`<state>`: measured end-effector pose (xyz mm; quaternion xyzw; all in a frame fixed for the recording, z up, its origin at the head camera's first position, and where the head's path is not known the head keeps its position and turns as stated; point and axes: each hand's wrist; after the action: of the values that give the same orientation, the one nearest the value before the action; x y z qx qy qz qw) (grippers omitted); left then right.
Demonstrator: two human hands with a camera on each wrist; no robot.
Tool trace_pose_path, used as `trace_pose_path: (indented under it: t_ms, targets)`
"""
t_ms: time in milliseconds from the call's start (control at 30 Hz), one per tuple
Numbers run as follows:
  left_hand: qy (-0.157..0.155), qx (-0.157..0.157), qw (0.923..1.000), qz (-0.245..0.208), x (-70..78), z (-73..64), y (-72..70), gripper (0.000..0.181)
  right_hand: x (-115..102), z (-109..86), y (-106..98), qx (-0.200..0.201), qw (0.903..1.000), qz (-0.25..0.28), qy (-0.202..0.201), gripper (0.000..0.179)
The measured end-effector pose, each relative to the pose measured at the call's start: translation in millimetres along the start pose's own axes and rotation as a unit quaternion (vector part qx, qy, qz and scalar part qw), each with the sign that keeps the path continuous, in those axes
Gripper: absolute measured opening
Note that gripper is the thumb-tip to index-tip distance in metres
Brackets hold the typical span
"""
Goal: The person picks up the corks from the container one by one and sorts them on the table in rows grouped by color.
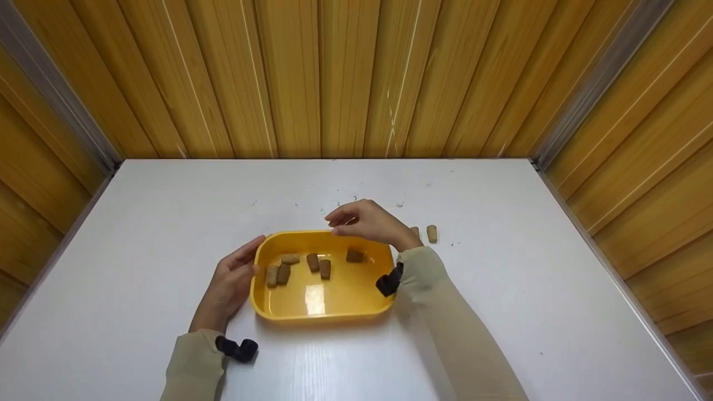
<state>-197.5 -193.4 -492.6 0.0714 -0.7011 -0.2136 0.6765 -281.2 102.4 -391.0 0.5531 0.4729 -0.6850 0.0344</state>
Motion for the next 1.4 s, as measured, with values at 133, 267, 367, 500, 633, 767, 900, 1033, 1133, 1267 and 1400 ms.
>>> trace_pose_path:
  t_ms: [133, 267, 367, 500, 633, 767, 900, 1033, 1133, 1267, 1400]
  targets:
    - [-0.004, 0.001, 0.9999, 0.011, 0.2, -2.2, -1.5, 0.061, -3.6, 10.0, 12.7, -0.025, 0.9997, 0.002, 0.005, 0.032]
    - [0.000, -0.003, 0.9998, 0.020, 0.7, -4.1, -2.8, 0.061, -8.5, 19.5, 25.1, -0.057, 0.9983, -0.009, 0.009, 0.035]
    - [0.004, -0.003, 0.9998, 0.020, 0.9, -4.5, -4.0, 0.061, -12.0, 24.3, 32.3, -0.071, 0.9973, -0.017, 0.011, 0.036]
    - [0.002, -0.003, 0.9998, 0.019, 1.4, -5.0, -5.1, 0.061, -16.7, 28.1, 40.2, -0.085, 0.9958, -0.032, 0.016, 0.037]
    - [-0.002, 0.001, 0.9999, 0.013, 1.8, -5.3, -4.3, 0.061, -20.3, 31.2, 48.3, -0.103, 0.9940, -0.031, 0.022, 0.039]
    - [-0.002, 0.000, 0.9999, 0.011, 2.2, -4.5, -2.6, 0.061, -21.6, 33.9, 54.6, -0.118, 0.9924, -0.010, 0.034, 0.041]
    - [-0.005, -0.002, 0.9999, 0.009, 2.4, -3.5, -0.9, 0.061, -21.9, 36.9, 59.3, -0.129, 0.9906, -0.017, 0.043, 0.043]
    - [-0.006, -0.003, 1.0000, 0.006, 3.0, -3.5, 0.0, 0.061, -23.8, 39.4, 64.6, -0.146, 0.9870, -0.039, 0.054, 0.043]
    - [-0.003, -0.001, 1.0000, 0.005, 2.7, -4.0, 0.0, 0.061, -24.6, 40.3, 68.2, -0.154, 0.9853, -0.045, 0.060, 0.043]
    - [-0.002, -0.001, 1.0000, 0.003, 2.3, -4.2, -0.1, 0.061, -23.7, 41.2, 72.0, -0.154, 0.9850, -0.049, 0.059, 0.044]
    - [0.000, 0.001, 1.0000, 0.000, 1.7, -4.2, 0.2, 0.060, -23.3, 41.8, 74.9, -0.152, 0.9855, -0.048, 0.060, 0.043]
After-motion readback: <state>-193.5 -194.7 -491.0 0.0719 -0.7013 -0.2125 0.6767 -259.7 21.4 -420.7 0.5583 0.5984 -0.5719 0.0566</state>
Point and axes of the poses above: each hand's wrist, its own z-axis towards the middle knuckle, its own y-axis out of the palm, x = y × z, and after that the axes turned 4 degrees about -x, right-handed
